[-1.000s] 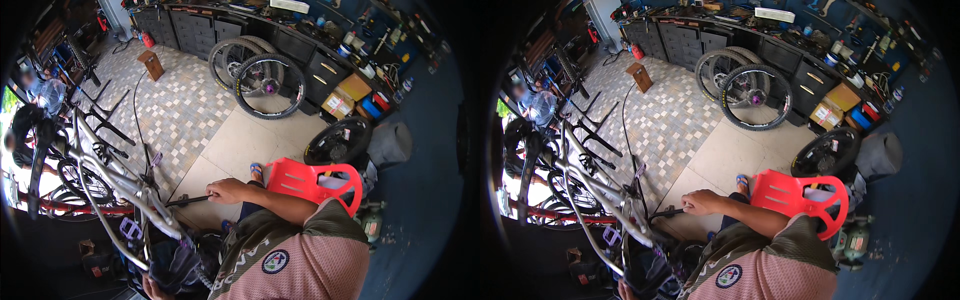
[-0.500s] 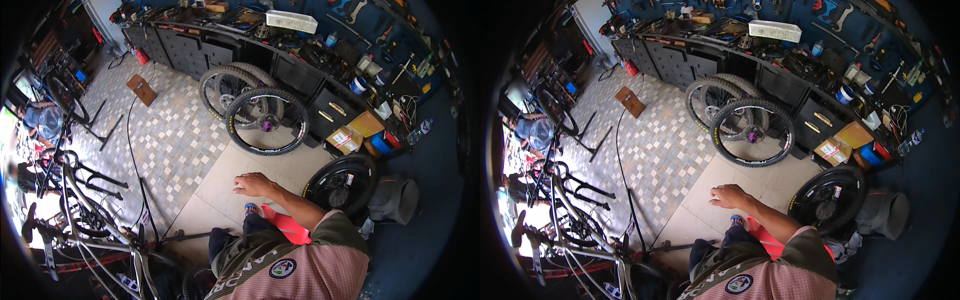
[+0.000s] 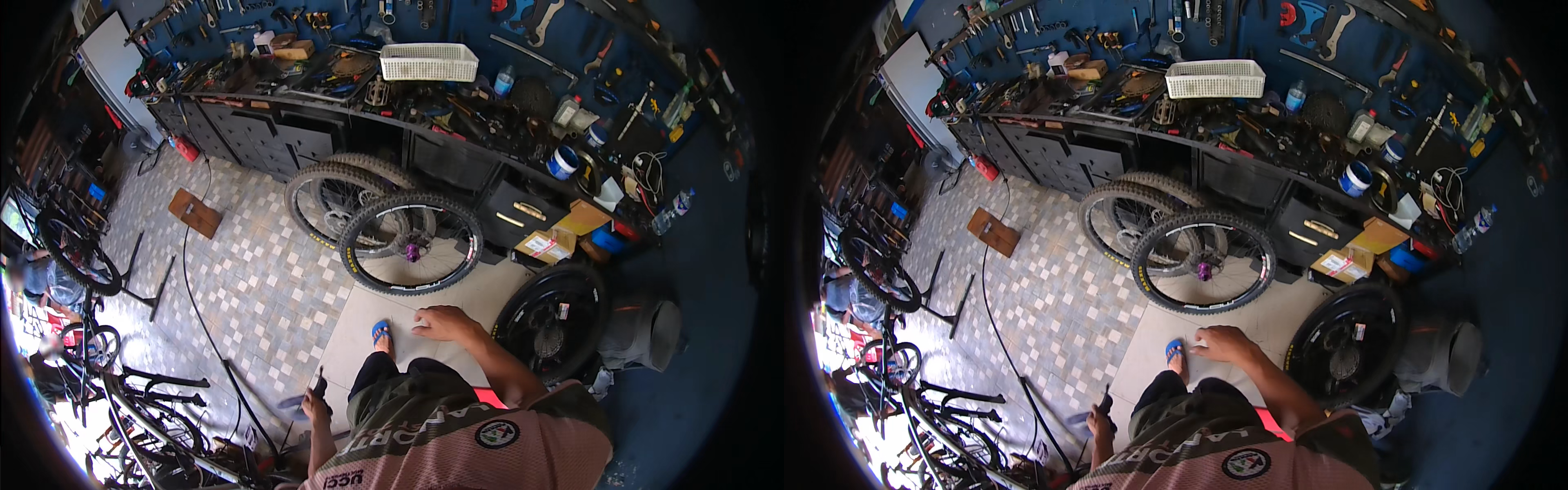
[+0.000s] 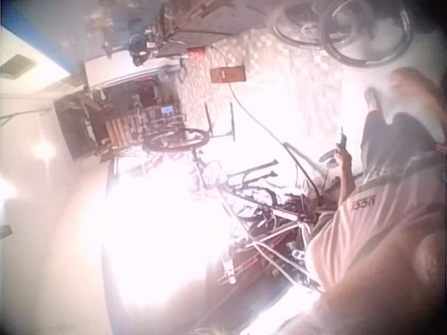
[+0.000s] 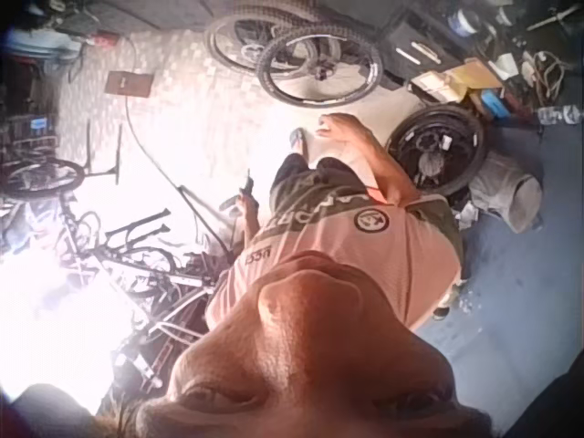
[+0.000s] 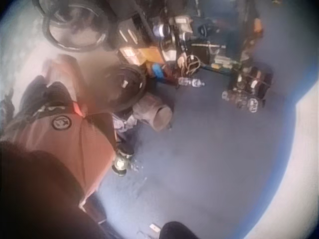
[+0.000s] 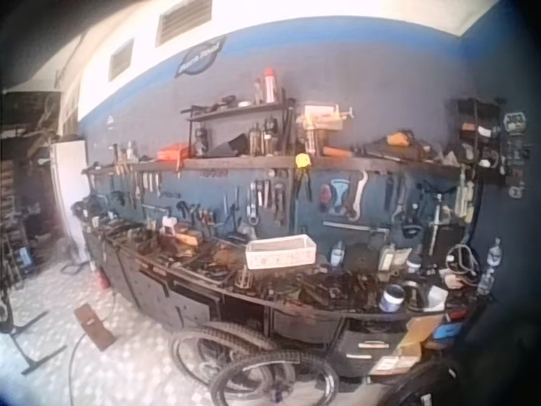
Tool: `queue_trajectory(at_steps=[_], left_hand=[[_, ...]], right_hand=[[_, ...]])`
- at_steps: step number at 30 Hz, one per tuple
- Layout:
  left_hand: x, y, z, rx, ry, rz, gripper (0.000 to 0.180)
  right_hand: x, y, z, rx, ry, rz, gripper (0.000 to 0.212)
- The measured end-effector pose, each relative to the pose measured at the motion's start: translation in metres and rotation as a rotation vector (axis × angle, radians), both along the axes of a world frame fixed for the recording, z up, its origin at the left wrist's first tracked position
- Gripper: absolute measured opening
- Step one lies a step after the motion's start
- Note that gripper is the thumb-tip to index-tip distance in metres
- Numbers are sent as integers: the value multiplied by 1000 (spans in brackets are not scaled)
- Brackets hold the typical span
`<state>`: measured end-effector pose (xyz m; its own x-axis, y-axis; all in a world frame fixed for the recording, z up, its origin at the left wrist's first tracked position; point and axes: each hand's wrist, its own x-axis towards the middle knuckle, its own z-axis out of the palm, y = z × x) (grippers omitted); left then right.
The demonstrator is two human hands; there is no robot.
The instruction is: The person adjusts and cleans the rear derailleur of a bicycle mounted on a repair stand. They use a screwdriver to tighten bolts, wipe the derailleur with a cloth, and manipulate the cable and housing. The person also briefly handles a bicycle wheel on the floor.
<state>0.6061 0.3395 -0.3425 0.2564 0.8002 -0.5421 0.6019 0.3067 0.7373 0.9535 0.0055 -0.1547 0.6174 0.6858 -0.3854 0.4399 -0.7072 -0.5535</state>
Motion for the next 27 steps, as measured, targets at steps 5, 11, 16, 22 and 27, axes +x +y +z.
queue_trajectory(at_steps=[5, 11, 16, 22, 27], left_hand=[[158, 49, 4, 188, -42, -306, 65], [309, 54, 74, 7, -99, -87, 72], [378, 22, 134, -156, -449, -99, 50], [421, -27, 148, -266, -656, -60, 27], [436, -71, 170, -283, -639, -88, 23]], right_hand=[[55, -49, 7, 103, -125, -336, 50], [119, -77, 5, 24, -47, -447, 55], [203, -71, -12, -25, 55, -219, 60], [336, -63, 6, 133, -91, -143, 53], [436, -36, 21, 531, -408, -279, 28]])
